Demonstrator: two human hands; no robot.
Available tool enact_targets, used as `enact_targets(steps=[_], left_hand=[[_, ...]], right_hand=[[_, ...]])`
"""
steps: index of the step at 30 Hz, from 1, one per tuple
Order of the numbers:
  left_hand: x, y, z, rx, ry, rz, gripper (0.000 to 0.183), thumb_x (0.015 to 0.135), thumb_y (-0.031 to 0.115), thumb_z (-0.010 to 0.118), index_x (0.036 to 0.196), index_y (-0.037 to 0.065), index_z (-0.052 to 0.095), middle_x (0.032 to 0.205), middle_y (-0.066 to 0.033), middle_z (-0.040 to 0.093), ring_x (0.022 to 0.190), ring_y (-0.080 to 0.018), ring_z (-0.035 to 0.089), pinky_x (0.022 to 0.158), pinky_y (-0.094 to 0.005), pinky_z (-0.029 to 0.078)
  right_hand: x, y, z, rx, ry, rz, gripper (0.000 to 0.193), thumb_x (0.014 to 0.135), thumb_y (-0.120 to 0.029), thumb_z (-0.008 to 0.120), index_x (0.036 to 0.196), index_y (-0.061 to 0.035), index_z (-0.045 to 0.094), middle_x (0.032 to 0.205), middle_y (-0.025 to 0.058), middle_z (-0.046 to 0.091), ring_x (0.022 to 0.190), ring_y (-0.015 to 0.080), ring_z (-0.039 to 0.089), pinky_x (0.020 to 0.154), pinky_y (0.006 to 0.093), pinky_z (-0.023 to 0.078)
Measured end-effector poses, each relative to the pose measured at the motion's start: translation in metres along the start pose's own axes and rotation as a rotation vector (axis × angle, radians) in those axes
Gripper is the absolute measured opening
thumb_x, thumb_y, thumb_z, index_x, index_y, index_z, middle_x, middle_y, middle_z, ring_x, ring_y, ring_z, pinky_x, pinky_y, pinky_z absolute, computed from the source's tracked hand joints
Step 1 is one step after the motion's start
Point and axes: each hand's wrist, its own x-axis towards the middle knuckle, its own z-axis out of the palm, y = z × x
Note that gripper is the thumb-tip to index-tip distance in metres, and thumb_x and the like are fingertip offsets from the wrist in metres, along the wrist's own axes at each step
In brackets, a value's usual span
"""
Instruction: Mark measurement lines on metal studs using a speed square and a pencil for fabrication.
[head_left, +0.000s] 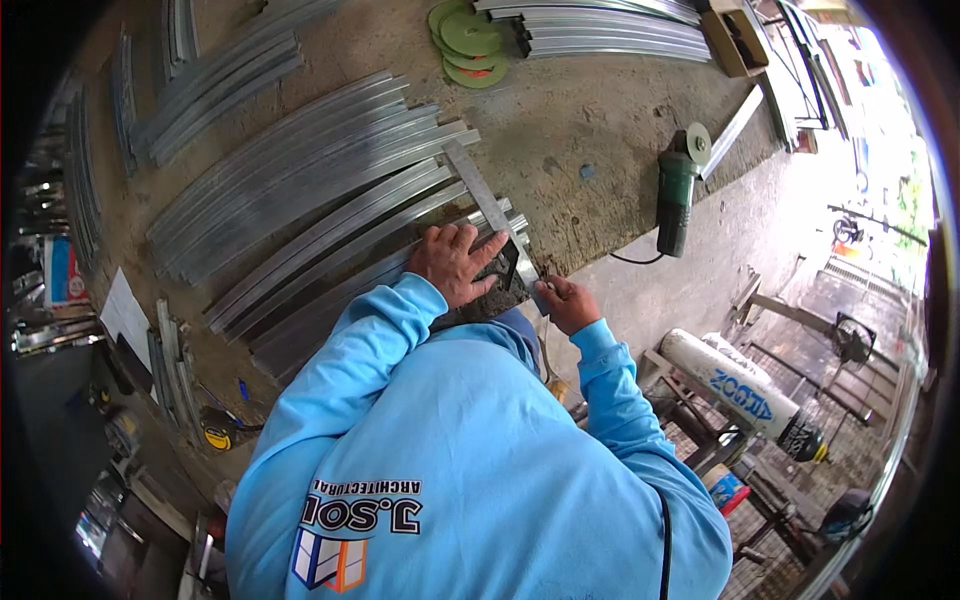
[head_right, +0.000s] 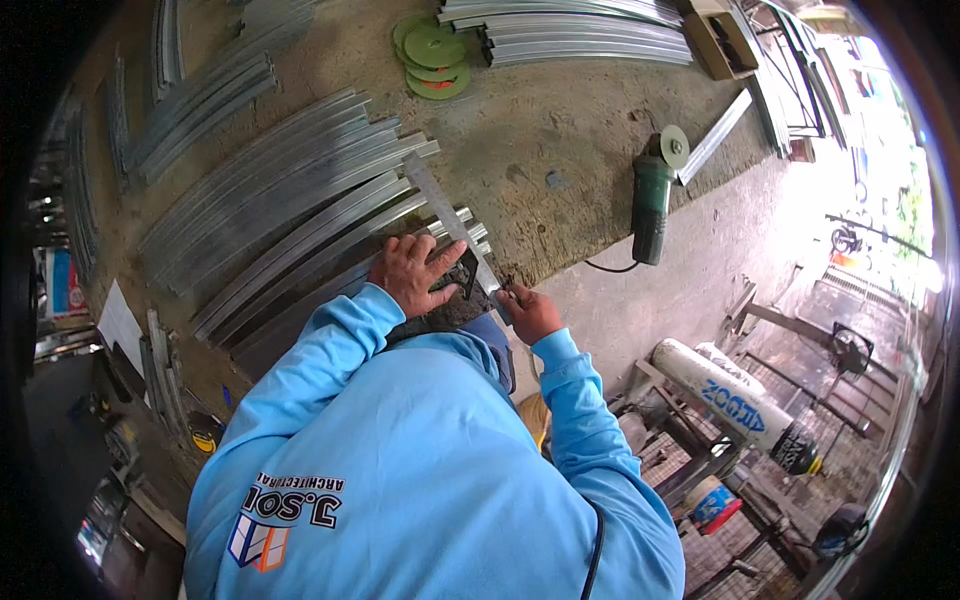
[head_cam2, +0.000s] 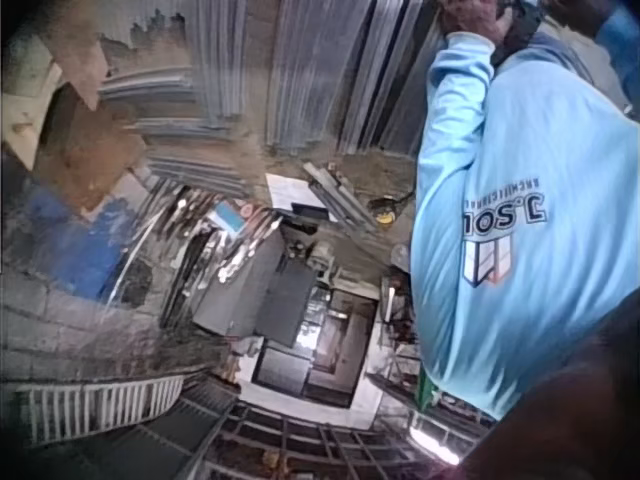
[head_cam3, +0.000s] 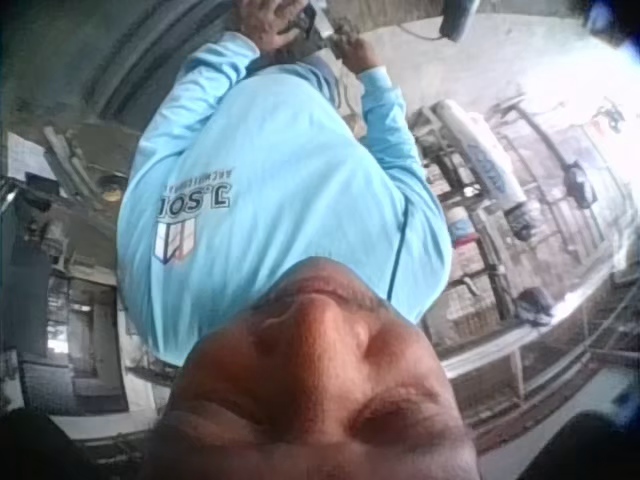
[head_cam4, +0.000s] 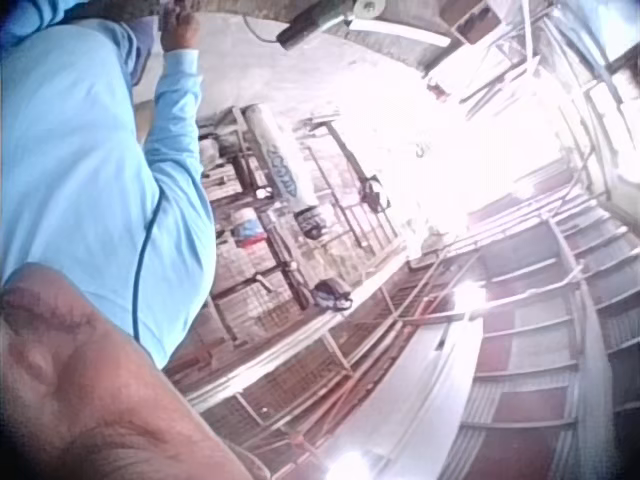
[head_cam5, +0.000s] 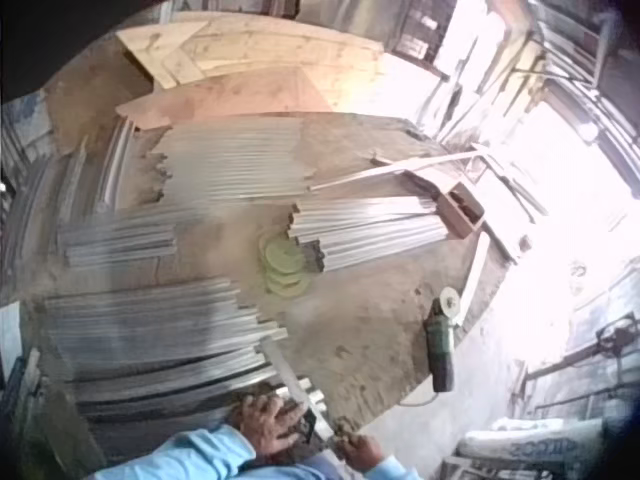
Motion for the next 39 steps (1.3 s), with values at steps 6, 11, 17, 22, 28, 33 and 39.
enact_targets(steps=[6,11,17,22,28,33,39], left_hand=[[0.002,0.002,0.004,0.077,0.012,0.014,0.077,0.08,0.051,0.074,0.148,0.03,0.047,0.108,-0.0093,0.047,0.093,-0.0263,0.048,0.079,-0.0434,0.039],[0.002,0.003,0.005,0.046,0.017,-0.011,0.076,0.079,0.054,0.073,0.148,0.033,0.047,0.109,-0.0086,0.044,0.092,-0.0253,0.045,0.08,-0.0425,0.038],[0.002,0.002,0.0,-0.016,-0.018,-0.031,0.079,0.079,0.052,0.074,0.15,0.034,0.044,0.107,-0.0076,0.043,0.092,-0.025,0.044,0.079,-0.0422,0.038],[0.006,0.003,-0.008,-0.012,-0.076,-0.053,0.072,0.083,0.052,0.071,0.148,0.033,0.047,0.111,-0.0062,0.049,0.097,-0.0241,0.049,0.083,-0.0417,0.04],[0.005,0.003,-0.007,0.016,-0.089,-0.057,0.07,0.085,0.054,0.068,0.148,0.034,0.047,0.111,-0.0056,0.05,0.097,-0.0232,0.049,0.083,-0.042,0.04],[0.006,0.006,-0.004,0.071,-0.115,-0.047,0.07,0.086,0.055,0.067,0.149,0.034,0.046,0.11,-0.0063,0.049,0.097,-0.0237,0.049,0.083,-0.0421,0.04],[0.001,0.006,-0.002,0.081,-0.123,-0.055,0.072,0.085,0.056,0.065,0.15,0.033,0.044,0.119,-0.01,0.053,0.105,-0.0265,0.051,0.086,-0.0439,0.039]], right_hand=[[0.01,-0.012,-0.02,-0.211,0.231,-0.073,0.045,0.097,-0.042,0.062,0.082,0.0003,0.061,0.078,0.0258,0.061,0.077,0.0461,0.06,0.066,0.0485,0.047],[0.015,-0.051,-0.062,0.053,0.338,-0.242,0.048,0.107,-0.043,0.045,0.092,-0.0008,0.065,0.084,0.0073,0.062,0.077,0.0165,0.058,0.072,0.0305,0.047],[0.011,-0.105,-0.066,0.239,0.192,-0.12,0.023,0.102,-0.019,0.056,0.106,0.0003,0.068,0.092,0.0156,0.068,0.085,0.0288,0.068,0.076,0.0323,0.052],[0.026,-0.106,-0.05,0.07,0.227,-0.346,0.016,0.092,-0.004,0.065,0.108,-0.0006,0.067,0.096,0.018,0.071,0.088,0.0294,0.072,0.076,0.0338,0.054],[0.032,-0.123,-0.049,-0.017,0.174,-0.342,0.013,0.091,-0.005,0.067,0.103,-0.0014,0.067,0.093,0.0182,0.07,0.083,0.0334,0.071,0.073,0.0365,0.055],[0.039,-0.134,-0.044,-0.187,0.265,-0.566,0.01,0.089,-0.009,0.068,0.097,-0.0033,0.065,0.089,0.0166,0.07,0.079,0.0377,0.069,0.068,0.0403,0.055],[0.022,-0.093,-0.043,-0.634,-0.046,-0.171,0.017,0.095,-0.021,0.059,0.092,-0.005,0.064,0.089,0.016,0.068,0.084,0.04,0.065,0.074,0.0496,0.052]])
